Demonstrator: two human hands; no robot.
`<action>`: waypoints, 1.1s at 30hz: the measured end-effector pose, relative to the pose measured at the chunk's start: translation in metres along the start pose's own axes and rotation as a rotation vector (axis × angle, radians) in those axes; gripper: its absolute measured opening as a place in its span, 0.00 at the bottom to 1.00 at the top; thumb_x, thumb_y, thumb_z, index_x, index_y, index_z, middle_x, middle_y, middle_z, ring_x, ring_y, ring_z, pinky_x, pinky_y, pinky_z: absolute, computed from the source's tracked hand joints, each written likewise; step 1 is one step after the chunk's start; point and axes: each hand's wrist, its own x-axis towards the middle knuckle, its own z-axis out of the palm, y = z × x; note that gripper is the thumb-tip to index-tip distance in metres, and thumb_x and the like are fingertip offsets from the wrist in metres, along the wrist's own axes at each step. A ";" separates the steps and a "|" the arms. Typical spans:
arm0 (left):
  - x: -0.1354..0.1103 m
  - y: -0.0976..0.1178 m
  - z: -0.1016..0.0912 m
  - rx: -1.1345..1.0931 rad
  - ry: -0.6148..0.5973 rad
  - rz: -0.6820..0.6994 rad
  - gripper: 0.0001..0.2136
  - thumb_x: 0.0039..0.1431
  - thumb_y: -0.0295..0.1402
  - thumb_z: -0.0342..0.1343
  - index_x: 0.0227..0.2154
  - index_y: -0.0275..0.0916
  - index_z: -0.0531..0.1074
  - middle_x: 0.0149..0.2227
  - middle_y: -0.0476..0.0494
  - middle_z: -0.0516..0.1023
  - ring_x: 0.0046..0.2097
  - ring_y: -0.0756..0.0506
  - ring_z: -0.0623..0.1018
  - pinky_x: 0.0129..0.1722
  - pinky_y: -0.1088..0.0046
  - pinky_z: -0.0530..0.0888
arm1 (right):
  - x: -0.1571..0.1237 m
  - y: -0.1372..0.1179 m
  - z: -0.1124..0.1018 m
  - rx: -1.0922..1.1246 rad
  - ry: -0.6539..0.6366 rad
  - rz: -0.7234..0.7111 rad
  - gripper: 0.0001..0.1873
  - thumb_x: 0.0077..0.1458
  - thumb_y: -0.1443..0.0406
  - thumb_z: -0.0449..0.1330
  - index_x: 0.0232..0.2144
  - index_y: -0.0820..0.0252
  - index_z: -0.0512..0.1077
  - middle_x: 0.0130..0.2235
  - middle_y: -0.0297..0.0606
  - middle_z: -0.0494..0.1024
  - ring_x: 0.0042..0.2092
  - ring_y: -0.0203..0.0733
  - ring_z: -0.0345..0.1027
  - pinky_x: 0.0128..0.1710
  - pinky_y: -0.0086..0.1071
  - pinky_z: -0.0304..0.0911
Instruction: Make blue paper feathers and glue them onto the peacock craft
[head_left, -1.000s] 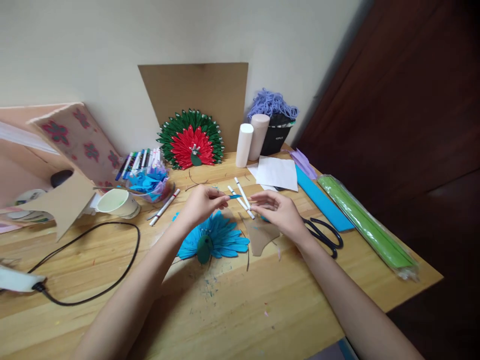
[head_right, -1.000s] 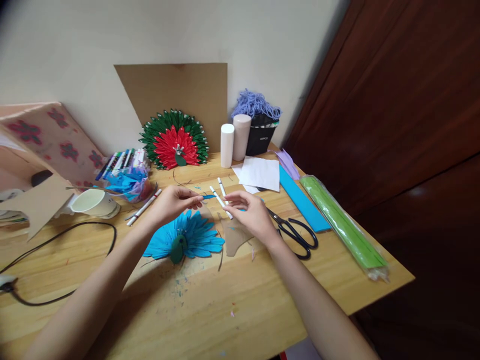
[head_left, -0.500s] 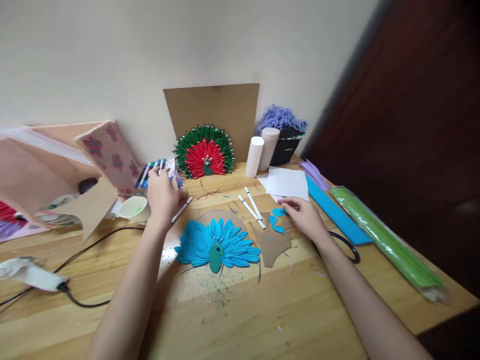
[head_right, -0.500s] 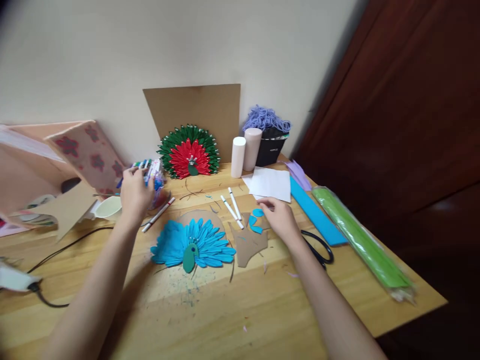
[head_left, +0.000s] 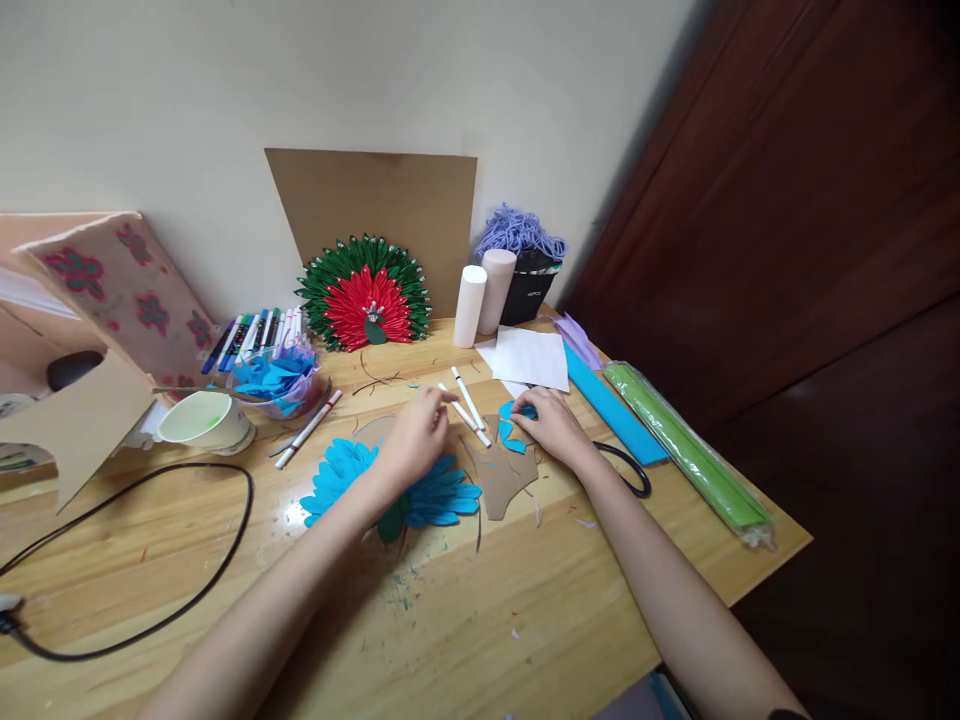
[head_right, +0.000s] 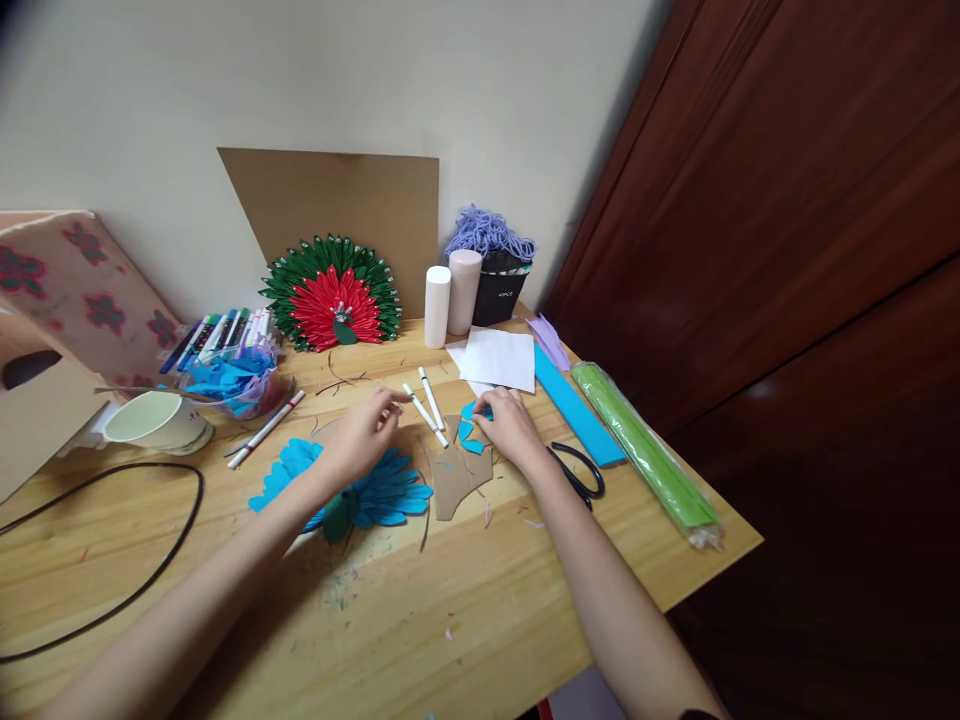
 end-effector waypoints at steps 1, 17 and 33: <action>-0.002 0.002 0.007 -0.015 -0.039 0.011 0.13 0.56 0.24 0.41 0.39 0.37 0.69 0.40 0.41 0.72 0.40 0.46 0.73 0.39 0.69 0.70 | 0.000 0.000 0.001 0.018 0.012 0.005 0.06 0.47 0.67 0.59 0.31 0.59 0.71 0.37 0.41 0.73 0.42 0.46 0.63 0.42 0.38 0.59; -0.007 0.016 0.023 -0.461 -0.110 -0.169 0.12 0.53 0.37 0.53 0.36 0.34 0.71 0.33 0.42 0.77 0.35 0.48 0.76 0.34 0.73 0.71 | -0.009 -0.048 -0.003 0.917 -0.034 0.046 0.12 0.41 0.59 0.64 0.28 0.60 0.72 0.30 0.35 0.76 0.35 0.39 0.70 0.38 0.33 0.65; -0.011 0.009 -0.003 0.383 0.078 0.505 0.11 0.61 0.29 0.43 0.30 0.35 0.71 0.35 0.42 0.77 0.36 0.47 0.75 0.34 0.73 0.70 | -0.016 -0.060 -0.005 1.351 -0.341 0.300 0.17 0.44 0.54 0.63 0.32 0.61 0.72 0.31 0.35 0.73 0.31 0.32 0.67 0.34 0.27 0.65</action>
